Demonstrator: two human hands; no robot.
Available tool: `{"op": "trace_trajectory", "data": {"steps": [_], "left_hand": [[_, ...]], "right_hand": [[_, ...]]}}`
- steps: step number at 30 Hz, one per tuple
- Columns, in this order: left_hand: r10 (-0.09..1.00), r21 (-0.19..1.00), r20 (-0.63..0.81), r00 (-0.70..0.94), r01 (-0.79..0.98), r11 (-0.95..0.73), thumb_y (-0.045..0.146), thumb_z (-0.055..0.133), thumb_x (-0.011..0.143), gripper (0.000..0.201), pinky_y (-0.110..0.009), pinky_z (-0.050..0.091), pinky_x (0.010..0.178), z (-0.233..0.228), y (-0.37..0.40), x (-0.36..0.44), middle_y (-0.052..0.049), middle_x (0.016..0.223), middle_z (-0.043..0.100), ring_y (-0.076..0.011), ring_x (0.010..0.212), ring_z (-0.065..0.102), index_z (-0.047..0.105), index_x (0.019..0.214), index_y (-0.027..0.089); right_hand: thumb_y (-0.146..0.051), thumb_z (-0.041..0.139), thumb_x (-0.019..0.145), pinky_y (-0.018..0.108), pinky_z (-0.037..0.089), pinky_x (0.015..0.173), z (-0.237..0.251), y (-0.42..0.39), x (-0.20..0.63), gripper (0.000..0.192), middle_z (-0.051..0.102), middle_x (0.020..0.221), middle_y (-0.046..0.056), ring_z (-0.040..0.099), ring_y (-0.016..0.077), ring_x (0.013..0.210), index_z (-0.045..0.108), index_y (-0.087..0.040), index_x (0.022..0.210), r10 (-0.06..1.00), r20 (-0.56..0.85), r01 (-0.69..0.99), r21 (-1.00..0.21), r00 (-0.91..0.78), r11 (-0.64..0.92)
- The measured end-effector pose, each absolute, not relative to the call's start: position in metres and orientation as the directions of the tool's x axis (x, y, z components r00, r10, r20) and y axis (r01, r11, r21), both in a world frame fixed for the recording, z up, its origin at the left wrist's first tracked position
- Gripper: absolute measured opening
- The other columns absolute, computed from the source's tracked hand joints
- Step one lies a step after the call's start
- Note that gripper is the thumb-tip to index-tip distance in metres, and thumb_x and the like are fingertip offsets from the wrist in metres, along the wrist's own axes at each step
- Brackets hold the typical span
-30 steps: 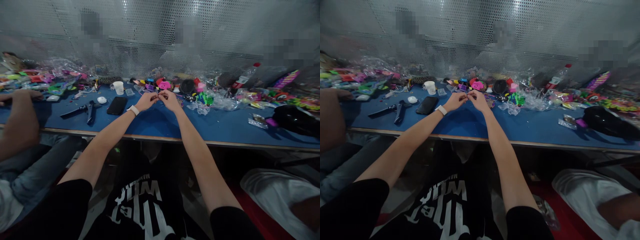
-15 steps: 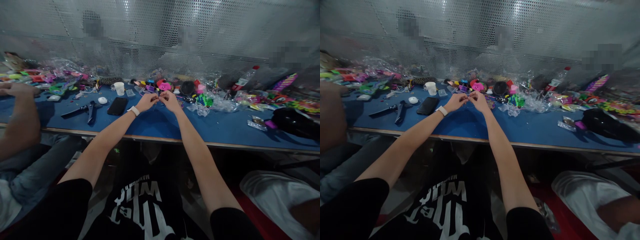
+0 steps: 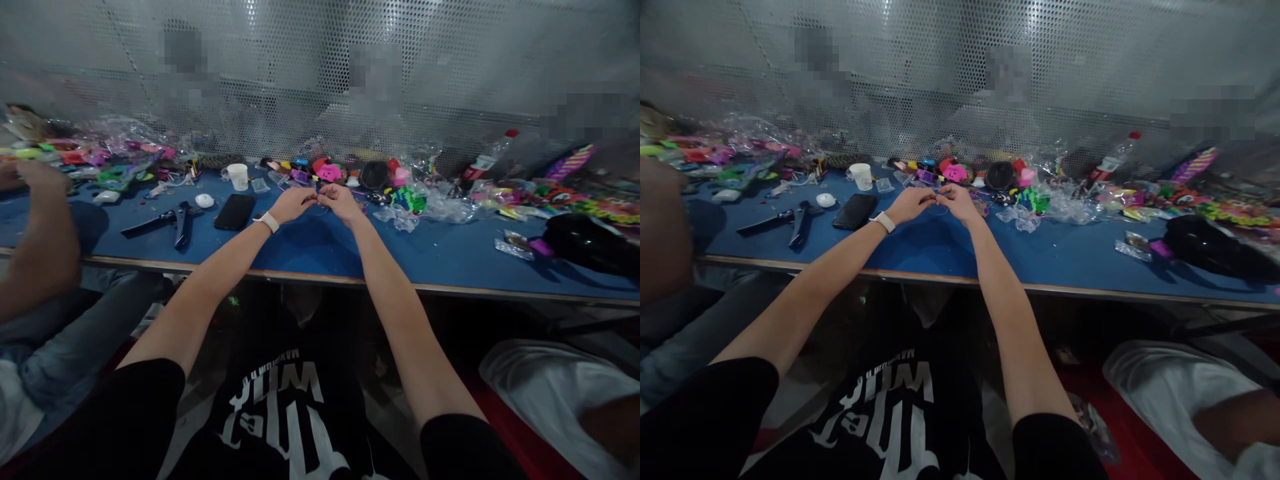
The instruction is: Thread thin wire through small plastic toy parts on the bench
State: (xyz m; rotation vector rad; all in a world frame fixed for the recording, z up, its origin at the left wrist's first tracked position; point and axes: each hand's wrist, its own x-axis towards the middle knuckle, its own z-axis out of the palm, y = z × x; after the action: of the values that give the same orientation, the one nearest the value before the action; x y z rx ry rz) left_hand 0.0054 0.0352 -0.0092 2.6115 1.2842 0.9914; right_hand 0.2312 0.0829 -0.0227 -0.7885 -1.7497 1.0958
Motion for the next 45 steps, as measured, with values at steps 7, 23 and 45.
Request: {"op": "trace_trajectory", "data": {"steps": [7,23,45], "left_hand": [[0.762,0.47,0.543,0.354,0.624,-0.625,0.022,0.07,0.112,0.01,-0.04,0.06,0.093,-0.011,0.036,0.005,-0.005,0.09,0.081,-0.0238,0.084,0.076,0.078,0.107,0.021],[0.74,0.405,0.536,0.407,0.645,-0.648,0.015,0.072,0.103,0.009,-0.037,0.054,0.087,-0.003,0.025,0.012,-0.005,0.088,0.081,-0.0261,0.086,0.075,0.078,0.102,0.022],[0.808,0.718,0.499,0.312,0.373,-0.587,0.045,0.073,0.115,0.029,-0.033,0.062,0.071,-0.013,0.038,0.013,-0.004,0.082,0.078,-0.015,0.063,0.066,0.073,0.099,0.021]], "right_hand": [[-0.043,0.099,0.08,0.046,0.067,0.094,-0.011,0.067,0.234,0.04,0.085,0.099,0.006,0.079,0.0271,0.093,0.08,-0.024,0.11,0.743,0.506,0.114,-0.789,-0.438,0.604],[-0.071,0.1,0.084,0.05,0.067,0.09,0.004,0.049,0.24,0.048,0.086,0.088,0.008,0.078,0.032,0.087,0.083,-0.026,0.082,0.725,0.575,0.332,-0.646,-0.379,0.687],[-0.059,0.081,0.105,0.06,0.066,0.109,0.0,0.048,0.236,0.034,0.089,0.108,0.012,0.082,0.0354,0.102,0.088,-0.027,0.117,0.661,0.672,0.308,-0.585,-0.333,0.75]]}}
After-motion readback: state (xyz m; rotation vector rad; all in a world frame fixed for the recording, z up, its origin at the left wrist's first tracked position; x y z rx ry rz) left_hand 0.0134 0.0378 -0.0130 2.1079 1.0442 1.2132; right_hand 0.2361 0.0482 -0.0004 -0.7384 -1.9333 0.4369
